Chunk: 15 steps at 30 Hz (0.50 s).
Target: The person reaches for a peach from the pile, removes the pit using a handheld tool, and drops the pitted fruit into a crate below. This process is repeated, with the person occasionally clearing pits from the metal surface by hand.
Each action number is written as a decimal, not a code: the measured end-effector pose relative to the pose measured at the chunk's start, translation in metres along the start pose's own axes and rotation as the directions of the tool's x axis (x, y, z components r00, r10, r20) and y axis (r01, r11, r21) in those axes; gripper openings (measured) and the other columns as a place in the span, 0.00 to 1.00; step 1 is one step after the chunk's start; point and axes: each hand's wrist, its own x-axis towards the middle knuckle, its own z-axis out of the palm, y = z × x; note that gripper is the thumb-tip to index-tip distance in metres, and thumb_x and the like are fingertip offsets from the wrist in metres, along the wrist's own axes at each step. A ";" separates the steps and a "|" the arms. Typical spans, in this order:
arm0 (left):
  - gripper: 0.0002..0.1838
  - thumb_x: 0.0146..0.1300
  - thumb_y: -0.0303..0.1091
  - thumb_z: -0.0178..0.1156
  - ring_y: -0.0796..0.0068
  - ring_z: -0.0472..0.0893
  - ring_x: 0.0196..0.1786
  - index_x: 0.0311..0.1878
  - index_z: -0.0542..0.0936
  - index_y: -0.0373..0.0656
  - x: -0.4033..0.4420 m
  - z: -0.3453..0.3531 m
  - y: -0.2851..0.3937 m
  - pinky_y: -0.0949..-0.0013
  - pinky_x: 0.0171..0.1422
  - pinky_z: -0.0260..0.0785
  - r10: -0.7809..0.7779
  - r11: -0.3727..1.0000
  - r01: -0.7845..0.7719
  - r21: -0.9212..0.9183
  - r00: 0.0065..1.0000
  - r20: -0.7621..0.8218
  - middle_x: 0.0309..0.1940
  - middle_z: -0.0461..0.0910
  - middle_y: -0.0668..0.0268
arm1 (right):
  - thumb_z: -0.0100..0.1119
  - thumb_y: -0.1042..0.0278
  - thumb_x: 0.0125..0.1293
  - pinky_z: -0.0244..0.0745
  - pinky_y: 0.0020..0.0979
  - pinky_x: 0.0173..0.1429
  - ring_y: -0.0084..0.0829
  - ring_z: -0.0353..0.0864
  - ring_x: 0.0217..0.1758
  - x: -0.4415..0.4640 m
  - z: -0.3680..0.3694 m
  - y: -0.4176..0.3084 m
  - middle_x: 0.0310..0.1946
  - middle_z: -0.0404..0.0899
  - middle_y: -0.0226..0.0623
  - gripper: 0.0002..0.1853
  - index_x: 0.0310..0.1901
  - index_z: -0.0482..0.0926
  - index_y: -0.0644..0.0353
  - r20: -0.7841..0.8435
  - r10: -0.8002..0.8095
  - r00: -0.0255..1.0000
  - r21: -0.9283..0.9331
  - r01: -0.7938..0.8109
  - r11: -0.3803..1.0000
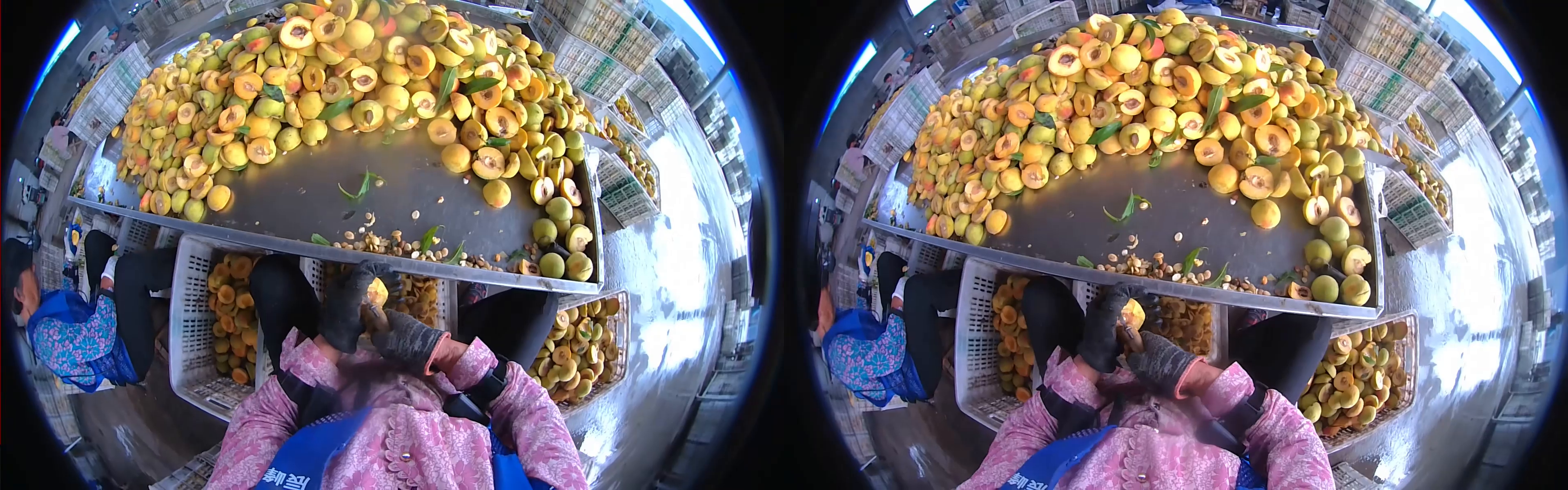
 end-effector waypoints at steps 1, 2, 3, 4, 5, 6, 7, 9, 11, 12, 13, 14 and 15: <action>0.14 0.65 0.36 0.50 0.74 0.78 0.38 0.43 0.79 0.36 0.000 -0.003 -0.002 0.70 0.46 0.69 0.039 0.997 -0.041 0.073 0.999 0.035 0.35 0.80 0.64 | 0.54 0.69 0.62 0.71 0.27 0.38 0.25 0.77 0.38 -0.002 -0.008 -0.008 0.34 0.78 0.30 0.13 0.47 0.74 0.62 0.052 0.029 0.998 0.057 -0.032 0.998; 0.14 0.65 0.36 0.49 0.73 0.78 0.38 0.43 0.79 0.36 -0.001 -0.005 -0.003 0.70 0.46 0.70 -0.006 1.000 0.006 0.015 1.000 0.029 0.35 0.80 0.63 | 0.55 0.68 0.62 0.71 0.26 0.38 0.23 0.76 0.39 -0.004 -0.015 -0.016 0.35 0.77 0.29 0.13 0.47 0.74 0.62 0.103 0.059 0.993 0.109 -0.070 0.992; 0.15 0.66 0.36 0.48 0.72 0.79 0.38 0.43 0.79 0.36 -0.001 -0.005 -0.005 0.69 0.46 0.70 -0.052 0.998 0.053 -0.044 0.998 0.027 0.35 0.80 0.63 | 0.56 0.68 0.62 0.71 0.26 0.38 0.21 0.76 0.40 -0.005 -0.019 -0.015 0.36 0.77 0.29 0.13 0.47 0.74 0.62 0.156 0.064 0.986 0.191 -0.094 0.977; 0.15 0.66 0.35 0.46 0.71 0.79 0.38 0.43 0.79 0.36 -0.002 -0.005 -0.006 0.69 0.46 0.70 -0.098 0.990 0.101 -0.102 0.995 0.029 0.35 0.80 0.62 | 0.57 0.68 0.61 0.71 0.25 0.38 0.21 0.76 0.40 -0.006 -0.019 -0.011 0.37 0.77 0.29 0.13 0.47 0.74 0.62 0.173 0.039 0.984 0.271 -0.086 0.959; 0.15 0.66 0.35 0.46 0.71 0.79 0.38 0.43 0.79 0.36 -0.002 -0.005 -0.011 0.68 0.47 0.70 -0.142 0.973 0.143 -0.179 0.990 0.019 0.35 0.80 0.62 | 0.58 0.69 0.60 0.72 0.25 0.38 0.20 0.76 0.41 -0.007 -0.019 -0.006 0.38 0.77 0.29 0.14 0.47 0.74 0.61 0.189 0.014 0.982 0.350 -0.081 0.933; 0.15 0.66 0.35 0.45 0.70 0.79 0.39 0.42 0.79 0.36 -0.001 -0.004 -0.014 0.68 0.47 0.70 -0.186 0.949 0.183 -0.256 0.982 0.012 0.35 0.80 0.62 | 0.59 0.69 0.59 0.72 0.25 0.38 0.20 0.76 0.41 -0.008 -0.015 0.000 0.38 0.77 0.29 0.15 0.47 0.74 0.61 0.169 -0.036 0.985 0.427 -0.040 0.904; 0.15 0.66 0.34 0.45 0.70 0.79 0.39 0.42 0.79 0.36 -0.001 -0.004 -0.016 0.68 0.47 0.70 -0.231 0.917 0.220 -0.331 0.973 0.008 0.35 0.80 0.62 | 0.58 0.69 0.58 0.72 0.28 0.38 0.25 0.75 0.40 -0.008 -0.014 0.005 0.38 0.76 0.32 0.15 0.47 0.74 0.60 0.144 -0.128 0.981 0.335 0.074 0.939; 0.15 0.65 0.34 0.45 0.72 0.79 0.39 0.42 0.79 0.36 0.002 -0.002 -0.006 0.68 0.48 0.70 -0.028 0.984 0.040 -0.175 0.997 0.072 0.35 0.80 0.63 | 0.56 0.70 0.54 0.71 0.36 0.40 0.39 0.75 0.40 -0.008 -0.017 0.002 0.38 0.75 0.41 0.15 0.46 0.75 0.59 0.129 -0.353 0.927 -0.044 0.361 0.931; 0.15 0.66 0.35 0.45 0.74 0.78 0.38 0.44 0.77 0.36 0.004 -0.004 -0.003 0.70 0.46 0.70 0.041 0.995 -0.023 -0.094 0.981 0.189 0.35 0.79 0.64 | 0.57 0.70 0.54 0.71 0.34 0.41 0.38 0.75 0.40 -0.006 -0.023 -0.001 0.38 0.76 0.42 0.16 0.47 0.75 0.59 0.209 -0.401 0.892 -0.271 0.447 0.853; 0.15 0.67 0.37 0.45 0.76 0.77 0.37 0.45 0.76 0.36 0.004 -0.009 -0.011 0.71 0.44 0.71 0.008 0.996 0.016 -0.087 0.965 0.263 0.35 0.78 0.65 | 0.59 0.70 0.56 0.72 0.28 0.40 0.28 0.75 0.40 -0.007 -0.025 0.000 0.38 0.76 0.35 0.17 0.49 0.74 0.60 0.241 -0.328 0.913 -0.224 0.381 0.897; 0.16 0.69 0.39 0.45 0.78 0.76 0.35 0.47 0.74 0.37 0.004 -0.011 -0.019 0.73 0.42 0.71 -0.024 0.995 0.054 -0.080 0.942 0.334 0.35 0.76 0.66 | 0.60 0.70 0.57 0.72 0.24 0.39 0.23 0.76 0.40 -0.008 -0.024 0.000 0.38 0.77 0.32 0.18 0.50 0.73 0.60 0.244 -0.209 0.947 -0.019 0.220 0.975; 0.15 0.69 0.39 0.45 0.78 0.76 0.36 0.47 0.74 0.37 0.003 -0.009 -0.030 0.73 0.42 0.71 -0.073 0.979 0.122 -0.165 0.959 0.275 0.36 0.76 0.65 | 0.60 0.70 0.58 0.72 0.21 0.39 0.17 0.76 0.40 -0.009 -0.024 0.000 0.39 0.77 0.29 0.19 0.51 0.72 0.60 0.244 -0.086 0.966 0.185 0.041 0.982; 0.15 0.68 0.39 0.45 0.77 0.77 0.36 0.46 0.74 0.38 0.001 -0.006 -0.044 0.73 0.42 0.72 -0.127 0.950 0.181 -0.253 0.968 0.217 0.36 0.76 0.65 | 0.60 0.69 0.59 0.73 0.21 0.38 0.17 0.76 0.39 -0.010 -0.021 -0.004 0.38 0.77 0.29 0.19 0.51 0.72 0.61 0.273 0.085 0.958 0.522 -0.222 0.824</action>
